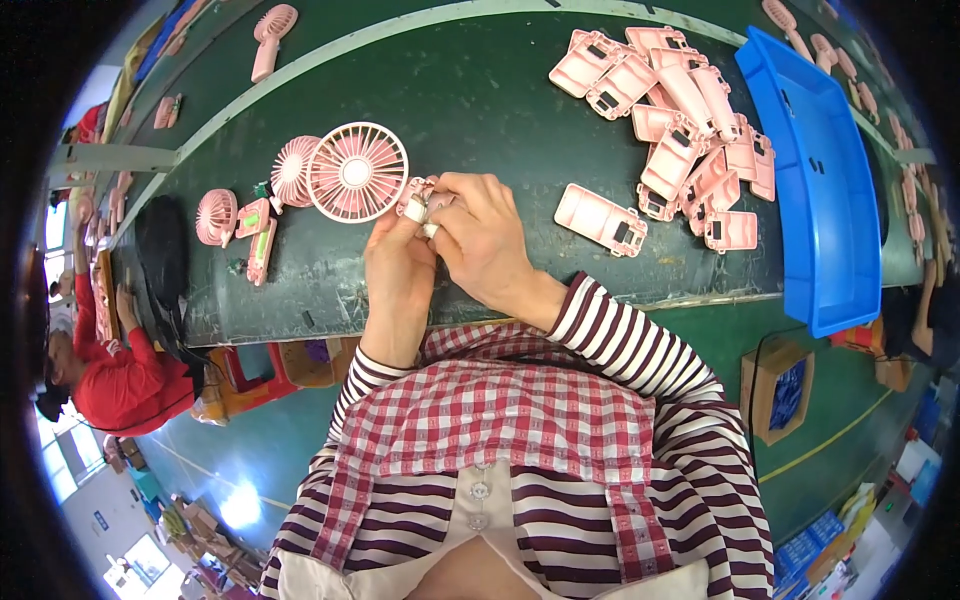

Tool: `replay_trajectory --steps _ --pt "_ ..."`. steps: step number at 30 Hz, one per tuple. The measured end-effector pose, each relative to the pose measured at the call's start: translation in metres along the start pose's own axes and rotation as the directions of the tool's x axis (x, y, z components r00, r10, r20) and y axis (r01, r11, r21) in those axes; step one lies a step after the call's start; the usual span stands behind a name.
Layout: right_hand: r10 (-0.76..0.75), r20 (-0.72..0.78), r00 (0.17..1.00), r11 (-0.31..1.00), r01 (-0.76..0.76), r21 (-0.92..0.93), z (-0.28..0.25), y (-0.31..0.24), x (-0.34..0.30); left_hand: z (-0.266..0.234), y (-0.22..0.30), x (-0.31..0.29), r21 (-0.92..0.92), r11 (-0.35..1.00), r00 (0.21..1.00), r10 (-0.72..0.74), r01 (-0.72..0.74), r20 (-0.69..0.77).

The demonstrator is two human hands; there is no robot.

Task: The person assembles handheld electric fans by fitting the battery and circuit board into the handle housing, snapping the back cover onto the handle, and placing the assembled fans onto the conveyor belt.

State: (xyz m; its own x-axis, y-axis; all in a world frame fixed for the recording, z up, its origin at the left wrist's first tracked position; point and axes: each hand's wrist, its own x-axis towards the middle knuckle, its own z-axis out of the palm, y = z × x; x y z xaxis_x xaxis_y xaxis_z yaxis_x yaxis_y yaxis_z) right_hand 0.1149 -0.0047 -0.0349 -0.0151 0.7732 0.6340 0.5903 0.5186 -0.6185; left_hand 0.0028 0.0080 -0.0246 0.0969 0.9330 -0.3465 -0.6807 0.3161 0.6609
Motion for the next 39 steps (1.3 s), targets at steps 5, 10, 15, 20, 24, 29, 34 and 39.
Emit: replay_trajectory --steps 5,10,15,20,24,29,34,39 --pt "0.237 -0.044 0.971 0.954 -0.224 0.197 0.006 -0.002 -0.002 0.005 -0.002 -0.002 0.132 0.981 0.99 0.142 -0.141 0.003" --pt "0.301 -0.159 0.94 0.951 -0.282 0.129 0.004 -0.006 0.004 0.003 -0.005 -0.003 0.249 0.92 0.953 0.299 -0.302 0.05" --pt "0.486 0.156 0.86 0.802 -0.509 0.313 0.001 -0.004 0.012 -0.004 -0.005 -0.005 0.267 0.873 0.913 0.378 -0.407 0.157" --pt "0.457 0.263 0.85 0.833 -0.513 0.208 -0.006 -0.005 0.012 -0.011 0.007 -0.006 0.336 0.88 0.935 0.27 -0.337 0.23" --pt "0.564 0.373 0.737 0.735 -0.654 0.181 -0.014 -0.006 0.01 -0.004 0.012 -0.007 0.341 0.909 0.952 0.15 -0.239 0.269" --pt "0.577 0.457 0.677 0.686 -0.705 0.179 -0.057 -0.01 0.008 0.002 0.007 -0.006 0.318 0.945 0.984 -0.117 0.069 0.135" --pt "0.319 -0.11 0.941 0.677 -0.308 -0.669 -0.132 0.047 0.006 -0.008 0.008 -0.004 0.336 0.911 0.964 -0.264 0.238 0.035" --pt "0.367 -0.055 0.929 0.479 -0.239 -0.845 -0.151 0.071 0.011 -0.015 0.006 -0.002 0.265 0.911 0.944 -0.329 0.314 0.011"
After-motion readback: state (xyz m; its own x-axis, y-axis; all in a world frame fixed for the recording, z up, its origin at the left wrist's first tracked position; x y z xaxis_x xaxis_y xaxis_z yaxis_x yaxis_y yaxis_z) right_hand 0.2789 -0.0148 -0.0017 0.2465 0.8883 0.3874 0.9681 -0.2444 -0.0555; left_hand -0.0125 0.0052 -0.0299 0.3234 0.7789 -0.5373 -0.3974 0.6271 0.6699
